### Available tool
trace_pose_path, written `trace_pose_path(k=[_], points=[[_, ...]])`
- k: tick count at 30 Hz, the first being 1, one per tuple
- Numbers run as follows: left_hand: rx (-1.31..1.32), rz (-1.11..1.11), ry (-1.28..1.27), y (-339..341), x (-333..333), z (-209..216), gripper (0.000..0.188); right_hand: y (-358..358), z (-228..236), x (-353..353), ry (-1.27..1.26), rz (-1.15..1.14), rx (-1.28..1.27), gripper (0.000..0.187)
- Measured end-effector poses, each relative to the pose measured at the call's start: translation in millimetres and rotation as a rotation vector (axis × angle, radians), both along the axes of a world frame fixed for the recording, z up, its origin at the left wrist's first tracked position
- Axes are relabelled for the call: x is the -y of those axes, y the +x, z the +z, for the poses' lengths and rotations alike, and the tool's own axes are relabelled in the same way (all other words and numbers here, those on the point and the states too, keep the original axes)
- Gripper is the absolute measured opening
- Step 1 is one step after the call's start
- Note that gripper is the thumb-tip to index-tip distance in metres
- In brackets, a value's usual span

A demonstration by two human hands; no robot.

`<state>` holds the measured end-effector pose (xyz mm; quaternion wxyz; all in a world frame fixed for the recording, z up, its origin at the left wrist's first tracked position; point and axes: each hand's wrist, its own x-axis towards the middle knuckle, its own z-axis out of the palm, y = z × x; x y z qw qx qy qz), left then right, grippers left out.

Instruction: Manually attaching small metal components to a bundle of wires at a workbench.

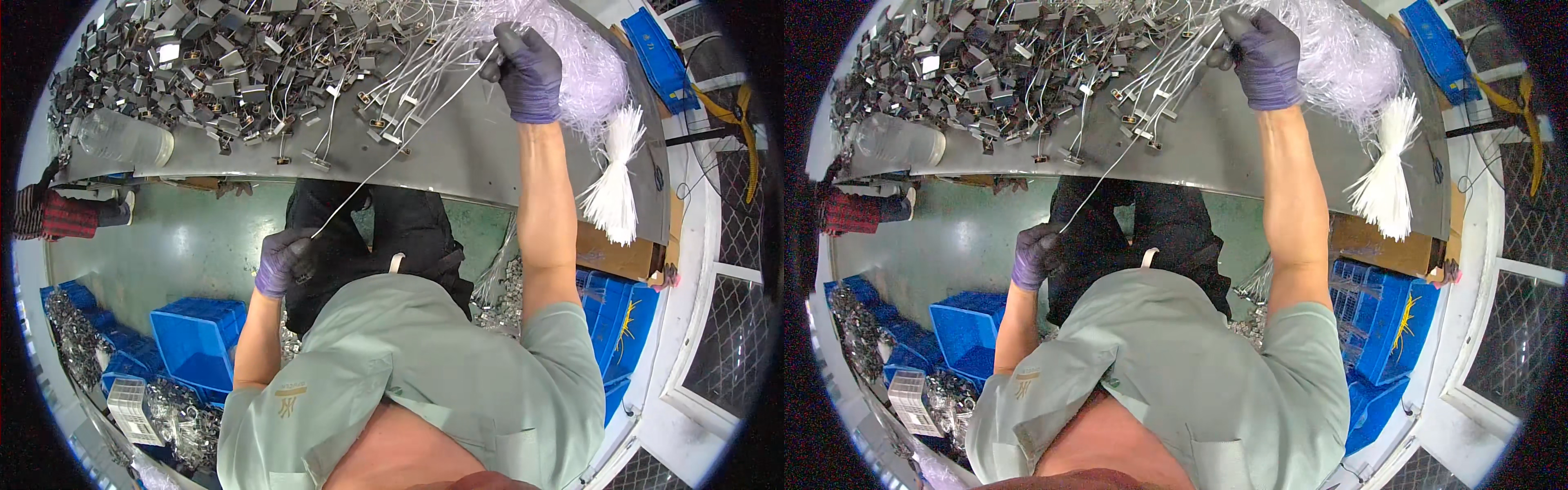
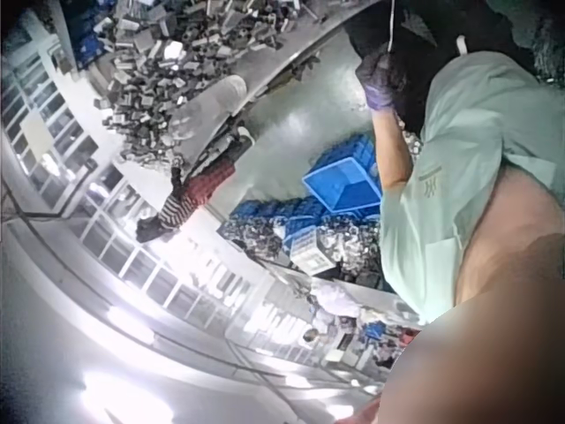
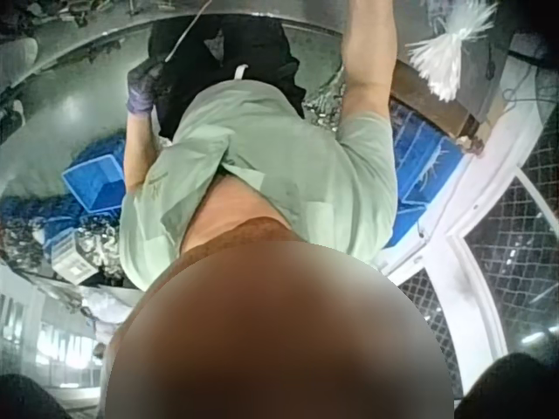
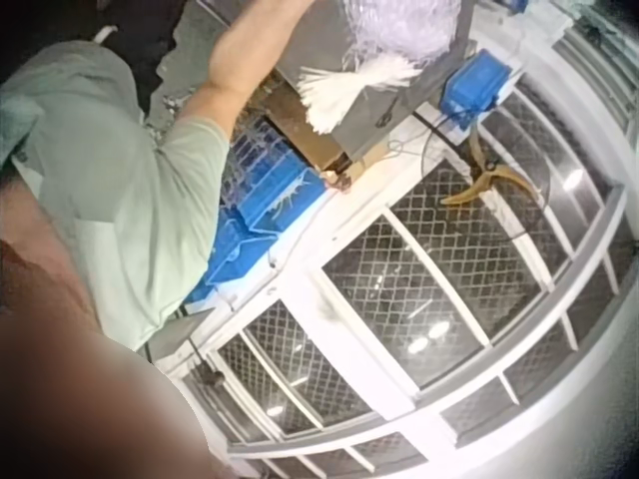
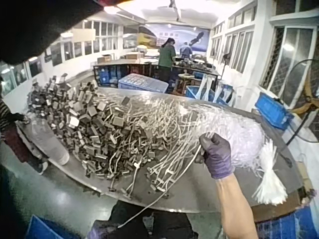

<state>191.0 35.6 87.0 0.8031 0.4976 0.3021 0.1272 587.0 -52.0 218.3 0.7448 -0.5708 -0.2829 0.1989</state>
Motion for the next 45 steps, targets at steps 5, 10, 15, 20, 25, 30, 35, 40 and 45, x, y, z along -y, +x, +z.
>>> trace_pose_path(k=[5,10,15,20,25,30,35,40,45], points=[[0.076,0.052,-0.150,6,11,-1,0.034,2,-25,-9,0.057,0.027,-0.045,0.024],[0.115,0.098,-0.248,14,21,-18,0.030,-21,-62,-6,-0.035,0.280,-0.217,0.029],[0.209,0.046,-0.343,17,19,-28,0.029,-43,-96,-1,-0.102,0.229,-0.187,0.033],[0.117,-0.009,-0.361,33,21,-33,0.031,-89,-122,2,-0.437,0.299,-0.194,0.028],[0.138,-0.047,-0.340,51,19,-27,0.031,-85,-169,8,-0.476,0.459,0.047,0.031],[0.436,0.136,-0.219,67,22,-29,0.044,-82,-99,6,-0.375,0.348,-0.185,0.032],[0.445,0.164,-0.248,73,15,-19,0.049,-95,-102,1,-0.329,0.224,-0.332,0.031],[0.387,0.146,-0.081,70,3,-8,0.045,-100,-118,0,-0.241,0.263,-0.460,0.028],[0.090,-0.051,0.189,67,-5,-4,0.033,-100,-112,-5,-0.218,0.251,-0.485,0.027]])
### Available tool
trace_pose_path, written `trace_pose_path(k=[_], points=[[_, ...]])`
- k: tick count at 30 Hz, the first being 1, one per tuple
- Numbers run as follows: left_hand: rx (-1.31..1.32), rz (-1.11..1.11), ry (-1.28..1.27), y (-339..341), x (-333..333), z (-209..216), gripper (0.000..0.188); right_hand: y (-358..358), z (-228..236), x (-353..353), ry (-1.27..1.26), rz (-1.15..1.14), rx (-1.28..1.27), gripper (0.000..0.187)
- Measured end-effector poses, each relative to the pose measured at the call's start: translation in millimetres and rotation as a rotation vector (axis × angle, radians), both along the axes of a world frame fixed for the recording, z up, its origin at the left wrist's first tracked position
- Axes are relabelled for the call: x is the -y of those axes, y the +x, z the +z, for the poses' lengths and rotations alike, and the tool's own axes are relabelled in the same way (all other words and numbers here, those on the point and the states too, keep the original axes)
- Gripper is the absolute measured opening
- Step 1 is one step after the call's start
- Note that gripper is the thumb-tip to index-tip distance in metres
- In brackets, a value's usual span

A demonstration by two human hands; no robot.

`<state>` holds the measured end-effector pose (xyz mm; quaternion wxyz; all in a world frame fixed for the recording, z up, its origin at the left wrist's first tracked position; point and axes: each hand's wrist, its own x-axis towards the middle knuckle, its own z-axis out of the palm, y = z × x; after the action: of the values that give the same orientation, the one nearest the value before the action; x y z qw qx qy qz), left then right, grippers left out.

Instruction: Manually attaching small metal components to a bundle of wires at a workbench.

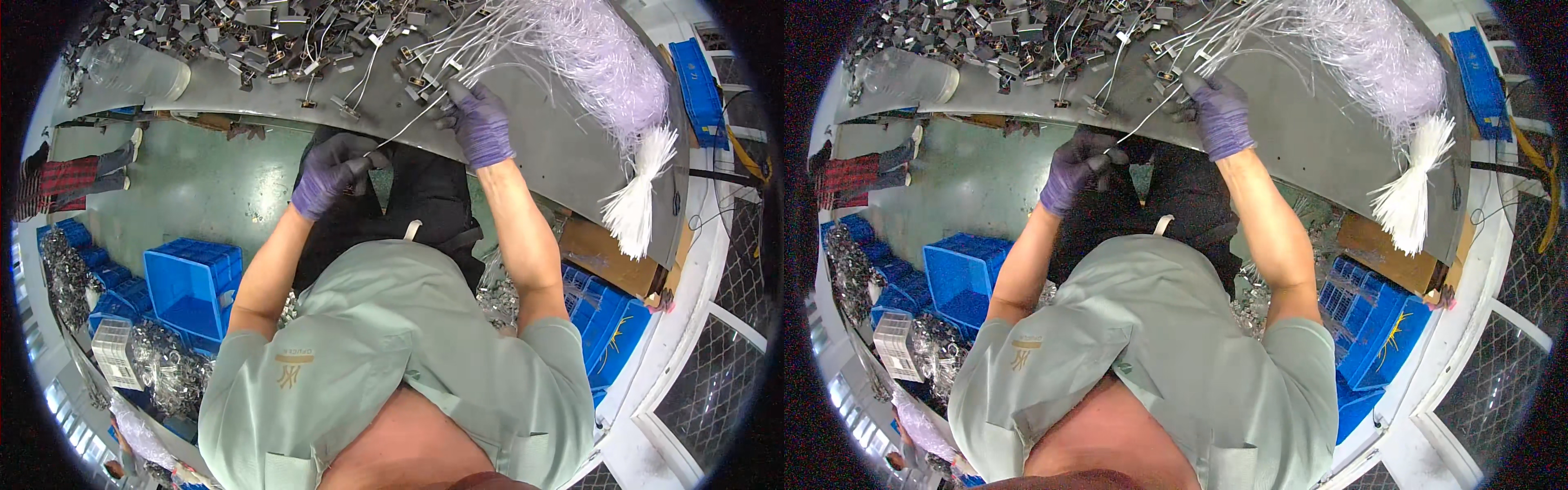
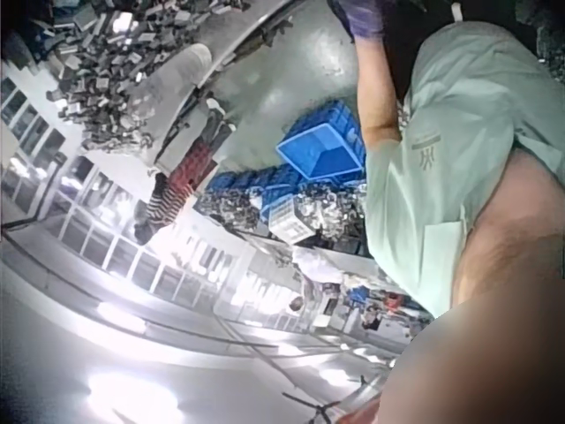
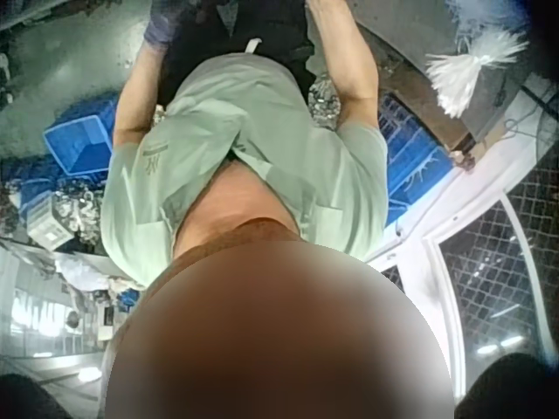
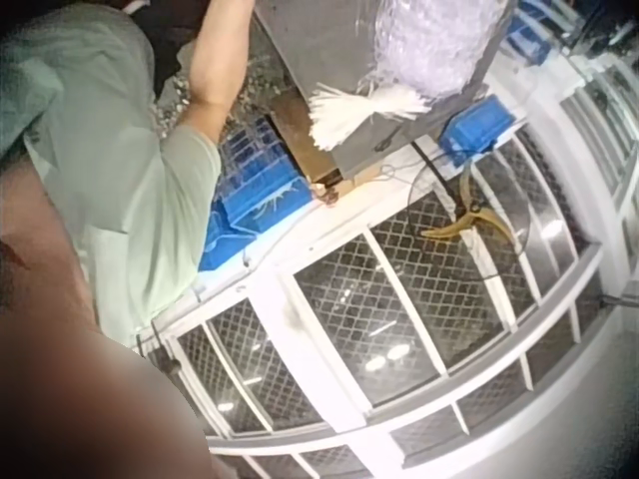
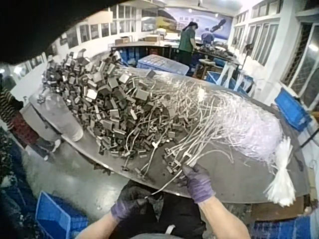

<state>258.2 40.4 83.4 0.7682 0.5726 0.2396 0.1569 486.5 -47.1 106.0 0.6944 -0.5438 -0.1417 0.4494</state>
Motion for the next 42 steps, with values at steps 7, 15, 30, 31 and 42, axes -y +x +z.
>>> trace_pose_path(k=[7,15,30,31,42], points=[[0.001,0.013,0.019,19,-2,18,0.036,-1,-4,-2,-0.188,0.098,0.662,0.028],[0.033,0.068,0.046,41,-12,6,0.040,-23,24,-5,-0.200,0.209,0.600,0.027],[-0.103,0.288,0.991,88,-37,3,0.042,60,4,-26,-0.654,0.536,1.110,0.028],[-0.210,0.382,1.387,91,-48,-2,0.047,98,-22,-15,-0.550,0.388,1.113,0.029],[-0.247,0.234,1.248,42,-73,-36,0.033,20,-103,-74,0.030,0.217,0.358,0.030]])
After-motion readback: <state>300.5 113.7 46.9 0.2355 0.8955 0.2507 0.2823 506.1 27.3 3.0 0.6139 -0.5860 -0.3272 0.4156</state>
